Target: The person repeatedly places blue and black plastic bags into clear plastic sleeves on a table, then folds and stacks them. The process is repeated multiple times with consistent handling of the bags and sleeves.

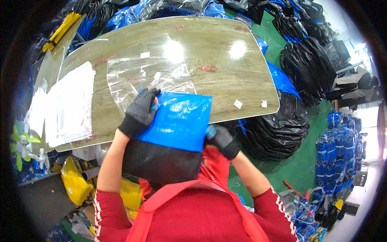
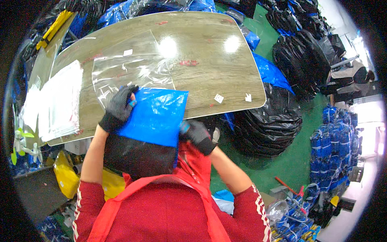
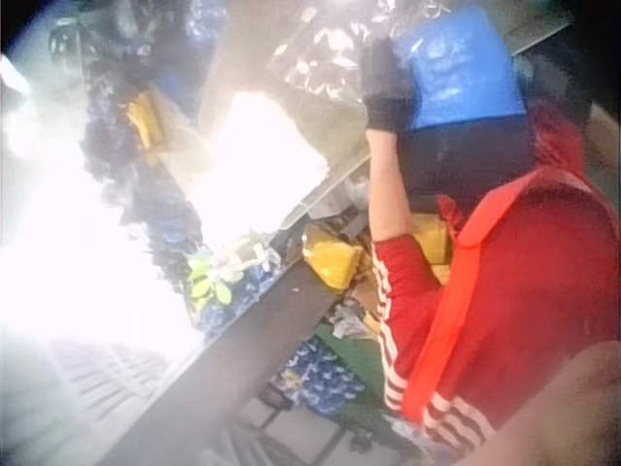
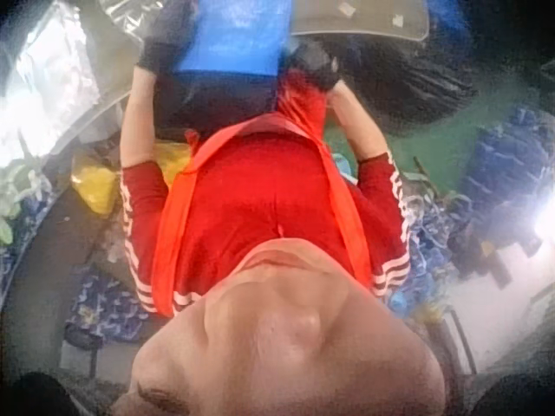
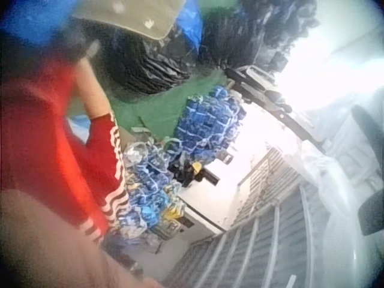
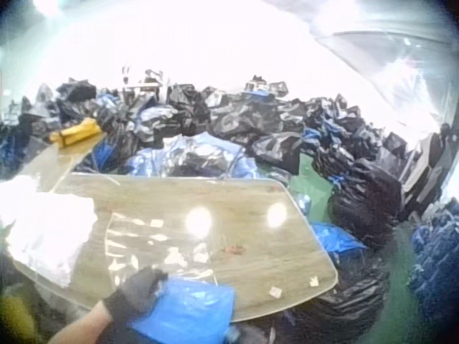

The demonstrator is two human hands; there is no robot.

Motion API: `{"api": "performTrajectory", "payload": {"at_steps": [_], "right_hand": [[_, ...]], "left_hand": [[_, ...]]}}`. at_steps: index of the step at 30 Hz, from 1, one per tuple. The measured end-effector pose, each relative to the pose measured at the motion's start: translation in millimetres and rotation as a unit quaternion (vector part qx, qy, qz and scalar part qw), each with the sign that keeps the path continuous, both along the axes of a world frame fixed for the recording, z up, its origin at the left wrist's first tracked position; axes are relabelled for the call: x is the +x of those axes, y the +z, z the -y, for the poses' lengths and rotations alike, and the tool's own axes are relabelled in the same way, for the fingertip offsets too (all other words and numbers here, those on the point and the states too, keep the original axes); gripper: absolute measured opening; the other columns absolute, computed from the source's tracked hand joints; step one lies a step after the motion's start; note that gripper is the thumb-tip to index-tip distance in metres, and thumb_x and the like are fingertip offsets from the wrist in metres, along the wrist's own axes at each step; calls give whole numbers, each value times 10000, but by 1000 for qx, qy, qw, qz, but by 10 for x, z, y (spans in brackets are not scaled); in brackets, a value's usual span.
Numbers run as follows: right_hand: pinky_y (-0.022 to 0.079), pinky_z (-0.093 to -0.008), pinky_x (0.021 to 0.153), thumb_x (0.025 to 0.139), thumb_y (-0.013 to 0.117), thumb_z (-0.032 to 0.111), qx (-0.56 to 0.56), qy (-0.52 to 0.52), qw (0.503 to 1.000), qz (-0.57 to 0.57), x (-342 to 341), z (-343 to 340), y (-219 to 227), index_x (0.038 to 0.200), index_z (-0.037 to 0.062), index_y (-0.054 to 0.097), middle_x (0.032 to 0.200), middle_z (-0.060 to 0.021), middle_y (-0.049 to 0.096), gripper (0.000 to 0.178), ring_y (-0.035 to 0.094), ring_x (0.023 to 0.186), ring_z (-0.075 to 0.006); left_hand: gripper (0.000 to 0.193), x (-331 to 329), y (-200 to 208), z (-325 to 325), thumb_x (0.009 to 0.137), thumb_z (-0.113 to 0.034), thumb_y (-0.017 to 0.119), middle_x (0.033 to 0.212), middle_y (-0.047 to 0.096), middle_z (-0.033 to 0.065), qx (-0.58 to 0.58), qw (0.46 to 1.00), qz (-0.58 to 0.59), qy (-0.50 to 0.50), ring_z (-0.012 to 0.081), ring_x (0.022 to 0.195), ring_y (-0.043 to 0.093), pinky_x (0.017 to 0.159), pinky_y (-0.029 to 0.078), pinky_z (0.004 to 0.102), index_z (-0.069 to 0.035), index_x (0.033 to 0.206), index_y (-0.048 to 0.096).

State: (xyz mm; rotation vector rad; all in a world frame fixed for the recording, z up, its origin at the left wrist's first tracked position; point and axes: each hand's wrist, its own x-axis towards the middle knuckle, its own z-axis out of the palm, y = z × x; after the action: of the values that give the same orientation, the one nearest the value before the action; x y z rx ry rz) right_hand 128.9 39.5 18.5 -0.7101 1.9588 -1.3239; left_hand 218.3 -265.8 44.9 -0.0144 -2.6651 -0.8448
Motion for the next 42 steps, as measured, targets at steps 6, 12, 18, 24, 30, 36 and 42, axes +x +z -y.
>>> {"api": "performTrajectory", "payload": {"at_steps": [6, 12, 18, 24, 30, 36, 42], "right_hand": [[528, -292, 745, 936, 572, 312, -71, -1, 963, 259, -1116, 567, -218, 1042, 32, 659, 975, -91, 689, 312, 654, 825, -155], [507, -264, 746, 900, 628, 292, -50, 23, 993, 100, -1121, 656, -141, 1156, 13, 637, 954, -63, 685, 379, 628, 834, -115], [504, -258, 637, 949, 593, 276, -149, -167, 963, 151, -744, 286, -58, 1125, 42, 620, 913, -18, 650, 294, 595, 751, -83], [478, -262, 601, 897, 680, 311, -87, -190, 942, 262, -496, 140, 43, 918, 25, 665, 777, -35, 638, 287, 578, 677, -96], [470, -286, 575, 876, 699, 324, -24, -263, 957, -119, -273, 198, -160, 881, 17, 651, 674, -65, 634, 310, 617, 613, -146], [435, -445, 543, 939, 564, 318, -8, -274, 921, -276, 292, 144, -347, 814, 34, 598, 665, -191, 589, 311, 584, 600, -397], [507, -378, 707, 902, 597, 284, -84, -132, 948, -276, 300, -141, -245, 993, 61, 643, 880, -161, 660, 245, 655, 810, -298]], "left_hand": [[300, 296, 7, -105, 839, -105, 634, 1140, 611, 165, 44, 999, 20, 20, 384, 1217, 508, 1095, 328, 457, -45, 1125, 565], [315, 374, 26, -111, 840, -159, 650, 1324, 545, 165, -77, 997, -17, 4, 370, 1302, 438, 1143, 252, 507, -78, 1136, 577], [360, 471, -17, -124, 865, -196, 630, 1379, 501, 162, -142, 988, 13, 62, 377, 1346, 379, 1161, 176, 537, -92, 1207, 580], [369, 455, -243, 20, 900, -196, 612, 1326, 532, 177, -7, 995, 0, 98, 325, 1294, 450, 1132, 271, 450, -34, 1228, 563], [426, 252, -419, 401, 930, -277, 623, 1091, 622, 93, 436, 863, 125, 221, 146, 971, 555, 869, 445, 278, 9, 1234, 538], [499, 306, -310, 480, 909, -326, 643, 1073, 634, 73, 440, 867, 175, 153, 121, 926, 563, 827, 459, 266, 4, 1267, 534], [432, 577, -191, 111, 877, -290, 681, 1075, 654, 82, 543, 776, 230, 224, 156, 918, 599, 818, 490, 300, -14, 1197, 596]]}}
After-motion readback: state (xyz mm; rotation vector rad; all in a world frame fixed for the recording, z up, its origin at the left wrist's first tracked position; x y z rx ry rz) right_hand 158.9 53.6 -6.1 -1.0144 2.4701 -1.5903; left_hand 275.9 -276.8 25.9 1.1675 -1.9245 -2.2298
